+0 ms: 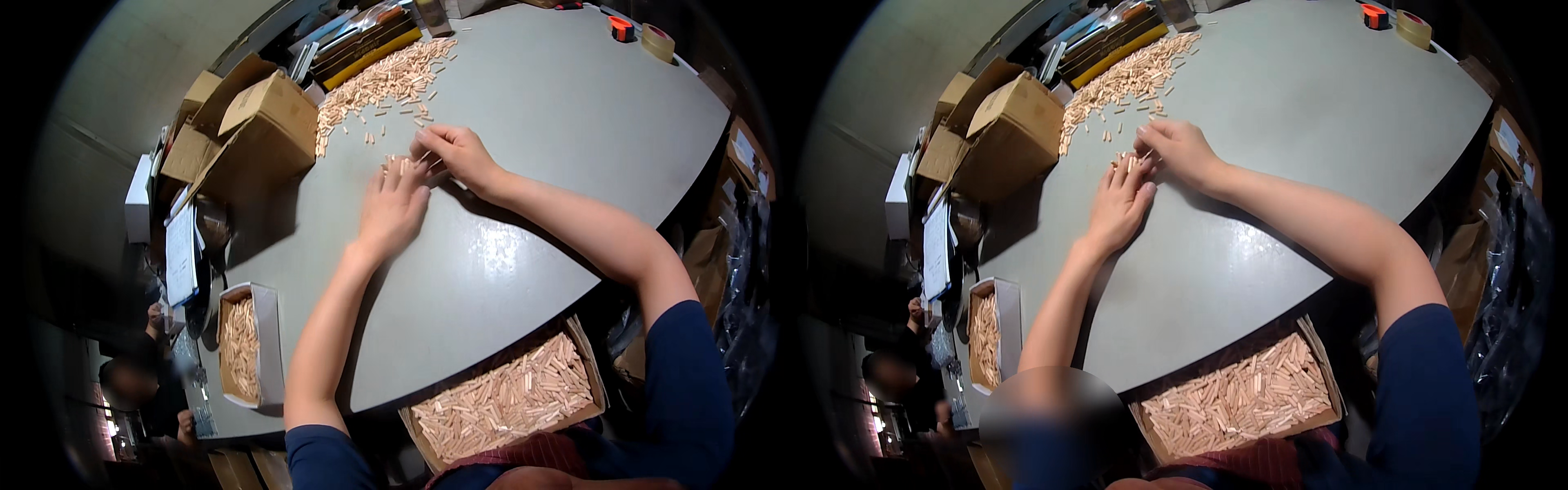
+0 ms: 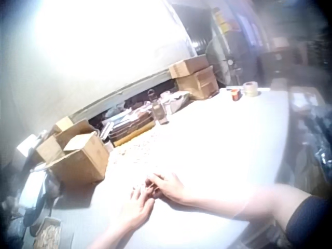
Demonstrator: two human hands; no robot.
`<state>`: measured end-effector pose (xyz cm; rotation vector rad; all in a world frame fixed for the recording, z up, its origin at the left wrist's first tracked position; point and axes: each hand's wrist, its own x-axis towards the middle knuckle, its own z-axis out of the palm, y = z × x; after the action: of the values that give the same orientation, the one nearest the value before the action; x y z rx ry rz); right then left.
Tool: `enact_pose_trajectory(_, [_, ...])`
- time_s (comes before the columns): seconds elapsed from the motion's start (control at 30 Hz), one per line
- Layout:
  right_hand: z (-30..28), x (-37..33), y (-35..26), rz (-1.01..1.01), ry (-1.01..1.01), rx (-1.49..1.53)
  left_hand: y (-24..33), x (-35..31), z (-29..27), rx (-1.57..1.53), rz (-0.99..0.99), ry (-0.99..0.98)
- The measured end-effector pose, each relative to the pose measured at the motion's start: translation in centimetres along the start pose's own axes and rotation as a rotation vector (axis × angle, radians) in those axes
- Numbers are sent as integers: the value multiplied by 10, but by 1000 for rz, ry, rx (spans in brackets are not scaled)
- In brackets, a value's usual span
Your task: The person sorts small wooden pegs on a table, gathering them into a pile and placing them into a cardboard box. The person repeatedly scoops and arranges the pegs, then transfers them into the box.
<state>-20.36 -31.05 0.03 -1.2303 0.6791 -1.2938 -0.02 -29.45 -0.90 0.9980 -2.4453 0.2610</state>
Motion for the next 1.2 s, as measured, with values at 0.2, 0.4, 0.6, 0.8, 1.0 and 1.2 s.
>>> enact_pose_trajectory(0.2, [2, -9, -9, 25, -9, -19, 72, -46, -46, 1, -114, -207])
enact_pose_trajectory(0.4, [3, -8, -4, 30, -12, -62, 103, -88, -80, 19, -262, -370])
enact_pose_trajectory(0.6, [-2, 2, 9, -142, -20, -237, 108, -120, -97, 115, -464, -393])
enact_pose_trajectory(0.8, [3, -4, 12, -55, -188, -627, 98, -118, -97, 54, -580, -389])
enact_pose_trajectory(1.0, [5, -12, -5, -237, -690, -1099, 71, -108, -85, 11, -498, -348])
enact_pose_trajectory(1.2, [8, -29, 2, -410, -734, -1399, 71, -93, -87, 38, -472, -415])
